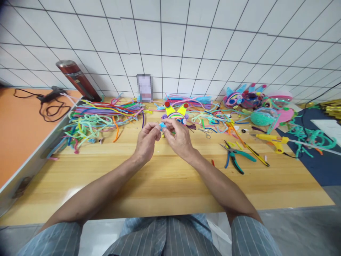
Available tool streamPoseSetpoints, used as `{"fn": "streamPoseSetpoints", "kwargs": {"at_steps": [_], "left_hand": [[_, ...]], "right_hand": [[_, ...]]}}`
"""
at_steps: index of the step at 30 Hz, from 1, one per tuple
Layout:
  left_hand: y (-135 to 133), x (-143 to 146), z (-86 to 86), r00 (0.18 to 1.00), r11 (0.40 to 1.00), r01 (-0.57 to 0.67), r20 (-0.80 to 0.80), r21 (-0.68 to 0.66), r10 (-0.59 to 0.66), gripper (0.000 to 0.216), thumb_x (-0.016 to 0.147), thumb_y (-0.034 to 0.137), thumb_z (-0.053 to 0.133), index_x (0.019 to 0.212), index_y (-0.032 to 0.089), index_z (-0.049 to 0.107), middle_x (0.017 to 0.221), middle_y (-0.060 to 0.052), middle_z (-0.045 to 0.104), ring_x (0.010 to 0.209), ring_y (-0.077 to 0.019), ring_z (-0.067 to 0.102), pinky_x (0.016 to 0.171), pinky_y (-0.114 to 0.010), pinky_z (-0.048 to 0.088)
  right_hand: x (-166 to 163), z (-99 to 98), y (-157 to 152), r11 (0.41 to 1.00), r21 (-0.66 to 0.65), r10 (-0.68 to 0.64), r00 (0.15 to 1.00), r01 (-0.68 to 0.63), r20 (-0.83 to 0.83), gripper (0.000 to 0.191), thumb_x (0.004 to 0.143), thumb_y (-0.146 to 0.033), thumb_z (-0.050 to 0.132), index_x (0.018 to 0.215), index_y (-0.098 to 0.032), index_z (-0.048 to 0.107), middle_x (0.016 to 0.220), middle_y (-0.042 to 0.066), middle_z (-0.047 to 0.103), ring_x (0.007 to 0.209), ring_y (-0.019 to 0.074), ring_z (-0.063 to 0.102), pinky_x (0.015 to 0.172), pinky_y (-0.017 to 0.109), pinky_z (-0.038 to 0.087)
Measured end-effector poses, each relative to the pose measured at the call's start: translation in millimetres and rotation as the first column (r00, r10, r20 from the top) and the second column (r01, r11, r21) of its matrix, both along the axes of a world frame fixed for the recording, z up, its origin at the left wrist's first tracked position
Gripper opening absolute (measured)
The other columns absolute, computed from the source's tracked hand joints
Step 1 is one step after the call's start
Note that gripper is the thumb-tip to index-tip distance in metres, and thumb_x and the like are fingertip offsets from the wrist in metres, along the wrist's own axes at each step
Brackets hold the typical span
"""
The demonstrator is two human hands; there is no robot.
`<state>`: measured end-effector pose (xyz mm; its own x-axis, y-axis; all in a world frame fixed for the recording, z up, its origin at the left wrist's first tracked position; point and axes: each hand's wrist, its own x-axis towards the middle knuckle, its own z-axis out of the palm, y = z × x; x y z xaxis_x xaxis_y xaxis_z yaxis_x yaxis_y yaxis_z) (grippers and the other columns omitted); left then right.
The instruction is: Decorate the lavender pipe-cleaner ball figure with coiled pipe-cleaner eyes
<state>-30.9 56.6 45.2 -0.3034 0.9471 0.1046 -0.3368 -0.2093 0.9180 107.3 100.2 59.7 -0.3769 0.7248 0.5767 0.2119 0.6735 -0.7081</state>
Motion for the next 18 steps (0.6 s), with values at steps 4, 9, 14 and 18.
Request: {"fn": "streamPoseSetpoints", "kwargs": {"at_steps": [4,9,14,18], "left_hand": [[0.3,-2.6,1.7,0.999,1.0,0.015,-0.031,0.021,-0.014,0.023,0.081,0.04,0.078,0.08,0.022,0.063,0.063,0.004,0.052,0.058,-0.0108,0.042,0.058,-0.026,0.036],[-0.3,-6.4,4.9,0.996,0.998,0.045,-0.078,0.038,-0.042,0.024,0.083,0.041,0.079,0.081,0.021,0.066,0.063,0.004,0.053,0.059,-0.0108,0.043,0.06,-0.027,0.038],[0.5,-6.6,5.5,0.997,0.998,0.039,-0.065,0.043,-0.036,0.028,0.082,0.045,0.081,0.079,0.021,0.068,0.062,0.004,0.052,0.058,-0.0107,0.041,0.059,-0.027,0.036],[0.7,-5.8,5.3,0.999,0.999,0.029,-0.02,0.043,-0.028,0.028,0.081,0.044,0.083,0.078,0.02,0.069,0.061,0.004,0.053,0.058,-0.0101,0.041,0.058,-0.026,0.034]], "right_hand": [[0.9,0.6,0.0,1.0,-0.015,0.022,1.0,-0.022,-0.02,0.016,0.101,-0.035,0.064,0.113,-0.025,0.069,0.097,0.005,0.078,0.085,0.0198,0.073,0.079,0.036,0.06],[2.1,2.3,0.5,0.998,-0.059,0.032,0.999,-0.033,-0.004,0.018,0.1,-0.038,0.066,0.111,-0.025,0.071,0.097,0.005,0.079,0.084,0.0198,0.071,0.079,0.036,0.06],[1.9,2.0,0.6,0.996,-0.07,0.047,0.999,-0.049,-0.027,0.018,0.099,-0.037,0.067,0.112,-0.025,0.071,0.095,0.004,0.079,0.082,0.0187,0.071,0.078,0.035,0.059],[1.4,2.1,-0.3,0.997,-0.054,0.049,0.998,-0.052,-0.05,0.016,0.098,-0.031,0.066,0.112,-0.024,0.071,0.095,0.004,0.079,0.082,0.0174,0.072,0.078,0.033,0.059]]}}
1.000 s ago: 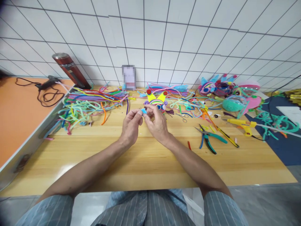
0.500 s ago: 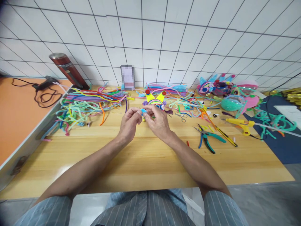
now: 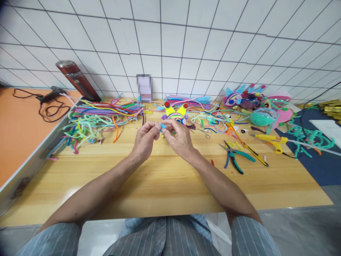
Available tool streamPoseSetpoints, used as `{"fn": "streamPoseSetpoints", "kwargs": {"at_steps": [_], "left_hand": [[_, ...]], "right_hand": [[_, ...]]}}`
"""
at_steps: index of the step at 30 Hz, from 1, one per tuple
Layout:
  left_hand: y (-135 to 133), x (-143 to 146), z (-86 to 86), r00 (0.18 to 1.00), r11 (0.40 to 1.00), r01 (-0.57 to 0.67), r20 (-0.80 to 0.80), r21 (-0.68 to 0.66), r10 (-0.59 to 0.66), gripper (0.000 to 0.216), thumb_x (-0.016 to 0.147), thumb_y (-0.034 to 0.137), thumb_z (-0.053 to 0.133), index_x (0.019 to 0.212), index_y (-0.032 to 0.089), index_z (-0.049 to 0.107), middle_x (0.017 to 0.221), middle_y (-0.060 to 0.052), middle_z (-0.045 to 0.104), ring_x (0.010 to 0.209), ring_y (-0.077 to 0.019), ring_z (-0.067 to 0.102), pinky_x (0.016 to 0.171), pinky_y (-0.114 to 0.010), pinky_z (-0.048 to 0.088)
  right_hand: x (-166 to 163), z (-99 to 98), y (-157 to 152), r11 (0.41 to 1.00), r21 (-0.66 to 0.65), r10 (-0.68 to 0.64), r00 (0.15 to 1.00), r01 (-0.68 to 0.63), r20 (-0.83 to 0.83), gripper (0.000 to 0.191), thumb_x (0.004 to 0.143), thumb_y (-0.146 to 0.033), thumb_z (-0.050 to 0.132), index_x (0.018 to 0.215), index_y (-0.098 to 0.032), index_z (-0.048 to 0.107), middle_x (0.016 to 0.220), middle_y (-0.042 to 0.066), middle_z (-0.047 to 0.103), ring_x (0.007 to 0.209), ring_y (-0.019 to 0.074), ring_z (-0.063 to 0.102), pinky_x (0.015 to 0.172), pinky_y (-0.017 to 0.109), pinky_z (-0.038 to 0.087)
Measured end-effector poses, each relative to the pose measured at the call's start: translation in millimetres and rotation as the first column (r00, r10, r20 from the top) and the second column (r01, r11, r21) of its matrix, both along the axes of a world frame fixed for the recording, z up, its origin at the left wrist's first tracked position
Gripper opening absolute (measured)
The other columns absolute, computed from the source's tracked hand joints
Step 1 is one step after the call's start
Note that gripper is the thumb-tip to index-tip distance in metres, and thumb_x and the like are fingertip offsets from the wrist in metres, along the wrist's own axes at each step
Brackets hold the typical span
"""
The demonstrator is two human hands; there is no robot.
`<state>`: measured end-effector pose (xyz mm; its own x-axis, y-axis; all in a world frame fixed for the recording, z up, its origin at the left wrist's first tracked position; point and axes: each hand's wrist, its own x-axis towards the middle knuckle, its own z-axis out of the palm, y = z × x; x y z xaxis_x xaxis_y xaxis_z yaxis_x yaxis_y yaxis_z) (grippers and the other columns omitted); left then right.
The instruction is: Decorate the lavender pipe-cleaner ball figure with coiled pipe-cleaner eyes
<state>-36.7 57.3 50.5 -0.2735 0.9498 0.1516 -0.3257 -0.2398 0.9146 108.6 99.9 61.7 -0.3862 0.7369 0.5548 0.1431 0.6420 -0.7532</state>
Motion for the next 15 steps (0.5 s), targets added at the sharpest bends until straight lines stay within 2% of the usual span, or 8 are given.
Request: {"fn": "streamPoseSetpoints", "kwargs": {"at_steps": [4,8,12,15], "left_hand": [[-3,2,1.9,0.998,1.0,-0.03,0.061,0.001,0.03,0.026,0.079,0.04,0.086,0.078,0.018,0.072,0.062,0.004,0.054,0.058,-0.0088,0.041,0.058,-0.024,0.034],[-8,7,2.9,0.988,0.998,-0.062,0.141,-0.017,0.063,0.029,0.075,0.041,0.089,0.08,0.018,0.073,0.067,0.003,0.059,0.058,-0.0076,0.042,0.057,-0.022,0.034],[-9,10,0.8,0.981,0.997,-0.071,0.179,-0.039,0.077,0.032,0.072,0.042,0.092,0.081,0.018,0.073,0.069,0.003,0.059,0.057,-0.0068,0.041,0.055,-0.021,0.033],[-7,10,-0.4,0.981,0.997,-0.052,0.182,-0.056,0.061,0.033,0.071,0.043,0.092,0.081,0.018,0.073,0.067,0.004,0.058,0.056,-0.0066,0.04,0.053,-0.021,0.031]], "right_hand": [[-2,-0.5,-3,0.996,0.079,-0.046,0.999,0.046,-0.002,0.013,0.098,-0.028,0.067,0.108,-0.023,0.074,0.089,0.002,0.078,0.076,0.0159,0.07,0.074,0.031,0.058],[-6,-3.8,-9,0.979,0.157,-0.134,0.991,0.133,-0.005,0.013,0.1,-0.028,0.066,0.105,-0.023,0.077,0.086,0.003,0.078,0.08,0.0175,0.072,0.077,0.033,0.058],[-9,-7.7,-13,0.976,0.166,-0.135,0.99,0.139,-0.04,0.012,0.101,-0.026,0.066,0.101,-0.024,0.078,0.088,0.004,0.078,0.084,0.0183,0.073,0.078,0.034,0.057],[-9,-9.9,-11,0.983,0.124,-0.125,0.99,0.132,-0.063,0.013,0.1,-0.025,0.066,0.101,-0.023,0.078,0.089,0.004,0.078,0.084,0.0185,0.072,0.08,0.034,0.057]]}}
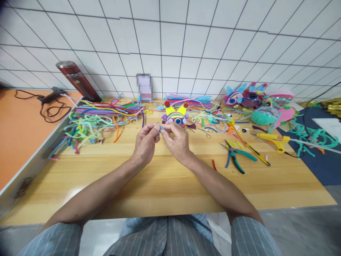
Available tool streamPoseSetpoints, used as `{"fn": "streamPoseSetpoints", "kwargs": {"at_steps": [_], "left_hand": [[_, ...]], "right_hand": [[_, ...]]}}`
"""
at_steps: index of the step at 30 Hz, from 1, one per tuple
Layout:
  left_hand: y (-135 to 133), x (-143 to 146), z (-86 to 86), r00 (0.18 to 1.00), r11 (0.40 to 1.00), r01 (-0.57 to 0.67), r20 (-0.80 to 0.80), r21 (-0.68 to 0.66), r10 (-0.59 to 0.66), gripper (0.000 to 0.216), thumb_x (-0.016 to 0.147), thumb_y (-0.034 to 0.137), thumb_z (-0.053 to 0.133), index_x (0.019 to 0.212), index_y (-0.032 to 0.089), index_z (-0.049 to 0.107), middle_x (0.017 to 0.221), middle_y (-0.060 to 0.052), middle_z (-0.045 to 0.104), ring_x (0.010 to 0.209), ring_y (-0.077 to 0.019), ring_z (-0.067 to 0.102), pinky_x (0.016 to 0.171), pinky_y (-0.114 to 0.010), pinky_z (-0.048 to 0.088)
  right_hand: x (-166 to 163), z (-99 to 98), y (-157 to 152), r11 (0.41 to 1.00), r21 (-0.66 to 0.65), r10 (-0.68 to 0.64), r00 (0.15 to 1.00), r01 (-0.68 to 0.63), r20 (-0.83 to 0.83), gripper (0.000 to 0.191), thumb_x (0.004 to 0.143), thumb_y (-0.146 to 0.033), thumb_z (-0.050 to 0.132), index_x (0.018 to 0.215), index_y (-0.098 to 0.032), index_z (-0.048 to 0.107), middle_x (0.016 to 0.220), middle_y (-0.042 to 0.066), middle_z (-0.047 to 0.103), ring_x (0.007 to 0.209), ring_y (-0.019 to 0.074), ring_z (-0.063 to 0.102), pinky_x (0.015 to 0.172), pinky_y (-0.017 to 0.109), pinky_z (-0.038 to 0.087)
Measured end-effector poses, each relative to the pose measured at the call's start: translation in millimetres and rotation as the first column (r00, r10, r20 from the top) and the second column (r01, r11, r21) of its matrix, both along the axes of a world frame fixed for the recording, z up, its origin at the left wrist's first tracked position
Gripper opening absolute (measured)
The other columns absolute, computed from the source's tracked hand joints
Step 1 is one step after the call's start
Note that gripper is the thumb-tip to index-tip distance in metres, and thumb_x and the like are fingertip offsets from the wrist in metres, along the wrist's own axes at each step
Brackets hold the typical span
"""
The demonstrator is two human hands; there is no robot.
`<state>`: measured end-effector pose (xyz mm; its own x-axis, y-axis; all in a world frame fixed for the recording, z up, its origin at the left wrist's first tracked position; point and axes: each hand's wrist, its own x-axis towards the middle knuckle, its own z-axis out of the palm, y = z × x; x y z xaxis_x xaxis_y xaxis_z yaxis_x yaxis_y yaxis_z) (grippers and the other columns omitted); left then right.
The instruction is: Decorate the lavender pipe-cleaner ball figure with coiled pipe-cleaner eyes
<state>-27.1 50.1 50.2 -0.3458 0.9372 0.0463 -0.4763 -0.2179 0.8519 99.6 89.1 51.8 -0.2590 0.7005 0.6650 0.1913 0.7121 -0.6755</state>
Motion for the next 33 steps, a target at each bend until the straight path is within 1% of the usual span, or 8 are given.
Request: {"fn": "streamPoseSetpoints", "kwargs": {"at_steps": [3,7,10,15,19,27,30,33], "left_hand": [[4,-4,0.8,0.999,0.999,0.042,-0.009,-0.022,-0.042,0.034,0.072,0.044,0.091,0.077,0.018,0.07,0.063,0.004,0.056,0.054,-0.0073,0.041,0.053,-0.022,0.031],[8,-12,2.8,0.992,0.996,0.092,-0.082,-0.014,-0.092,0.038,0.08,0.051,0.085,0.071,0.019,0.066,0.06,0.003,0.055,0.056,-0.0091,0.045,0.055,-0.024,0.036],[10,-16,2.1,0.98,0.993,0.121,-0.16,0.011,-0.118,0.038,0.078,0.053,0.087,0.078,0.019,0.071,0.06,0.003,0.057,0.056,-0.0095,0.047,0.057,-0.024,0.037],[12,-18,0.6,0.972,0.993,0.119,-0.204,-0.01,-0.118,0.041,0.072,0.055,0.091,0.077,0.018,0.074,0.059,0.003,0.058,0.054,-0.0091,0.045,0.055,-0.024,0.036],[12,-21,4.7,0.961,0.993,0.113,-0.252,-0.027,-0.116,0.033,0.076,0.049,0.087,0.075,0.019,0.075,0.058,0.003,0.057,0.055,-0.0093,0.045,0.056,-0.025,0.036],[12,-34,17.6,0.885,0.979,0.188,-0.419,-0.074,-0.202,0.024,0.076,0.042,0.083,0.072,0.019,0.076,0.057,0.003,0.057,0.056,-0.0099,0.043,0.057,-0.026,0.033],[13,-36,21.5,0.855,0.969,0.229,-0.456,-0.097,-0.248,0.029,0.073,0.045,0.087,0.074,0.018,0.077,0.057,0.003,0.058,0.055,-0.0099,0.043,0.056,-0.026,0.033],[13,-33,20.6,0.876,0.98,0.189,-0.441,-0.064,-0.198,0.032,0.072,0.046,0.089,0.072,0.018,0.075,0.057,0.003,0.058,0.055,-0.0092,0.043,0.056,-0.026,0.035]], "right_hand": [[3,-0.9,7,0.989,-0.133,0.06,0.998,-0.063,-0.029,0.014,0.099,-0.031,0.068,0.102,-0.022,0.079,0.089,0.004,0.078,0.08,0.0174,0.071,0.077,0.034,0.057],[9,2.3,19,0.921,-0.329,0.172,0.975,-0.209,-0.14,0.022,0.094,-0.042,0.075,0.102,-0.021,0.078,0.09,0.003,0.078,0.078,0.0167,0.07,0.074,0.032,0.058],[13,7.4,23,0.878,-0.396,0.21,0.959,-0.27,-0.189,0.022,0.091,-0.041,0.079,0.102,-0.022,0.078,0.089,0.002,0.077,0.078,0.0158,0.07,0.072,0.031,0.056],[15,13.2,24,0.857,-0.42,0.249,0.953,-0.299,-0.17,0.028,0.088,-0.045,0.082,0.103,-0.022,0.076,0.087,0.002,0.074,0.078,0.016,0.069,0.07,0.031,0.056],[16,15.1,23,0.844,-0.433,0.282,0.948,-0.317,-0.147,0.028,0.089,-0.045,0.081,0.106,-0.023,0.073,0.09,0.002,0.074,0.082,0.017,0.07,0.072,0.031,0.057],[22,24.9,21,0.871,-0.394,0.322,0.947,-0.293,0.007,0.028,0.092,-0.036,0.075,0.115,-0.023,0.066,0.083,-0.001,0.067,0.075,0.0151,0.065,0.071,0.031,0.051],[25,29.7,23,0.882,-0.378,0.327,0.943,-0.281,0.063,0.028,0.093,-0.039,0.076,0.113,-0.024,0.065,0.079,-0.003,0.064,0.07,0.0142,0.06,0.067,0.03,0.048],[24,29.1,22,0.878,-0.392,0.31,0.95,-0.276,0.027,0.034,0.093,-0.047,0.077,0.114,-0.024,0.063,0.082,-0.002,0.065,0.073,0.0147,0.062,0.068,0.03,0.05]]}}
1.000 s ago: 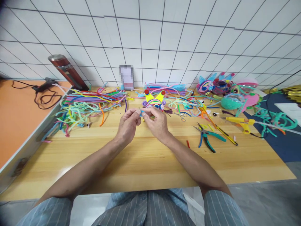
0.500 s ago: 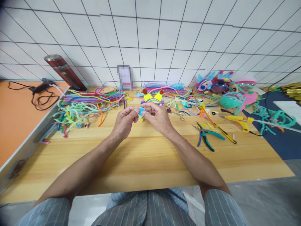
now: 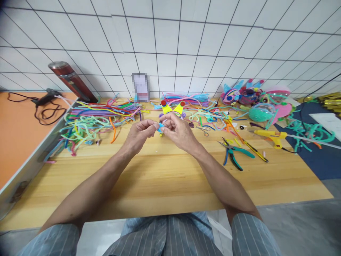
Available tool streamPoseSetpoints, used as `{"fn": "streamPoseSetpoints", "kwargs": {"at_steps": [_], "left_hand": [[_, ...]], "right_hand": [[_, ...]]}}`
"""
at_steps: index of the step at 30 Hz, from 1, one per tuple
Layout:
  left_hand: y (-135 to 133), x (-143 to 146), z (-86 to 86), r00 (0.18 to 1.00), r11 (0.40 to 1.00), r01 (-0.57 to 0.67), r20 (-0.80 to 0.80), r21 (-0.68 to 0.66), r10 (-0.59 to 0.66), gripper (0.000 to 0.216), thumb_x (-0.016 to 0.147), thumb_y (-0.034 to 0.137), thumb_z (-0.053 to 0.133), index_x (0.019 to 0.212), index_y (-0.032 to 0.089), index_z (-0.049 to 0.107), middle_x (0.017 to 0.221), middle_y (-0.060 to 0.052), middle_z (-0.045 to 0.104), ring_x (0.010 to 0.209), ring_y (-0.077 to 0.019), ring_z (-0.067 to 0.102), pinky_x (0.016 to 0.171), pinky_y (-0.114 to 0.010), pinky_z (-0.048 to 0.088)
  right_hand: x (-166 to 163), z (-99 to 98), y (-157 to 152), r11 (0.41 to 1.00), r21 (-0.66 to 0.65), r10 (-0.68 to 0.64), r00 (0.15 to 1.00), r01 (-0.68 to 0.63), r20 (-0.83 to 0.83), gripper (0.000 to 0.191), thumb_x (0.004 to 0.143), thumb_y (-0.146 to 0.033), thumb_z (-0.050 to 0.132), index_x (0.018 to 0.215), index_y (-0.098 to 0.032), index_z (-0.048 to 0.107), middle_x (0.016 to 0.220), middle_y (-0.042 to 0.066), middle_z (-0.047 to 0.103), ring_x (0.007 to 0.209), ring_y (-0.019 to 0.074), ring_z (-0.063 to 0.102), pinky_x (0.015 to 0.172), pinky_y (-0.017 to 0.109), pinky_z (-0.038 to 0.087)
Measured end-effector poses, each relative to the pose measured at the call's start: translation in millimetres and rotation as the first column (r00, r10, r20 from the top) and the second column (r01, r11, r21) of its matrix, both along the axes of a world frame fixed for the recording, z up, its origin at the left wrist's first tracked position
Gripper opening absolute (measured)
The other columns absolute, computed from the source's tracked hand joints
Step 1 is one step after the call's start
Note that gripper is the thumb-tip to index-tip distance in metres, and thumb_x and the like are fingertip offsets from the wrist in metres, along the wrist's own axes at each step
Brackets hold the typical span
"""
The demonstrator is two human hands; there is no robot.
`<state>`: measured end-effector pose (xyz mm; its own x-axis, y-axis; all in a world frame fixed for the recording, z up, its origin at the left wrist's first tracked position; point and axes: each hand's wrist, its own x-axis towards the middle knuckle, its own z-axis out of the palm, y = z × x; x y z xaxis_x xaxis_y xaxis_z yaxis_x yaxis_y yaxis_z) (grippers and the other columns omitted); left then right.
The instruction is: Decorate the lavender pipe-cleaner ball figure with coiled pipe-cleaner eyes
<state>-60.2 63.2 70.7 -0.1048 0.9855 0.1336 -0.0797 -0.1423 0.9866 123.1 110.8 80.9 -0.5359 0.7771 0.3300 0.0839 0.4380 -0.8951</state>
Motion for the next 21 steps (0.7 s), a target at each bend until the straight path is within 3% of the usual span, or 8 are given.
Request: {"fn": "streamPoseSetpoints", "kwargs": {"at_steps": [4,7,16,21], "left_hand": [[-3,12,-7.2,0.967,0.983,-0.181,0.188,0.021,0.174,0.031,0.076,0.046,0.087,0.073,0.019,0.072,0.057,0.004,0.055,0.054,-0.0086,0.042,0.056,-0.025,0.035],[-7,21,-11.3,0.923,0.972,-0.233,0.31,-0.023,0.228,0.033,0.076,0.047,0.088,0.074,0.02,0.069,0.056,0.005,0.053,0.053,-0.0084,0.042,0.055,-0.024,0.035],[-12,30,-14.8,0.896,0.979,-0.195,0.394,-0.06,0.203,0.034,0.075,0.045,0.09,0.077,0.019,0.068,0.058,0.006,0.053,0.054,-0.0075,0.043,0.055,-0.023,0.034],[-8,23,-14.1,0.932,0.988,-0.149,0.33,-0.033,0.152,0.028,0.075,0.041,0.089,0.08,0.018,0.072,0.057,0.005,0.055,0.052,-0.0073,0.044,0.054,-0.023,0.034]], "right_hand": [[-12,-13.2,-6,0.996,-0.056,-0.073,0.988,0.066,-0.138,0.048,0.089,-0.056,0.081,0.119,-0.026,0.059,0.095,0.001,0.071,0.086,0.0172,0.07,0.077,0.032,0.056],[-22,-25.1,-11,0.99,-0.041,-0.143,0.968,0.137,-0.206,0.047,0.088,-0.055,0.082,0.118,-0.027,0.058,0.101,0.002,0.075,0.091,0.0186,0.074,0.082,0.034,0.059],[-23,-28.8,-20,0.957,0.131,-0.234,0.956,0.258,-0.176,0.019,0.1,-0.04,0.067,0.113,-0.026,0.067,0.097,0.004,0.076,0.088,0.0185,0.073,0.084,0.035,0.059],[-18,-24.4,-13,0.966,0.158,-0.18,0.973,0.203,-0.148,0.014,0.1,-0.034,0.066,0.109,-0.024,0.069,0.092,0.003,0.074,0.082,0.0173,0.069,0.077,0.033,0.056]]}}
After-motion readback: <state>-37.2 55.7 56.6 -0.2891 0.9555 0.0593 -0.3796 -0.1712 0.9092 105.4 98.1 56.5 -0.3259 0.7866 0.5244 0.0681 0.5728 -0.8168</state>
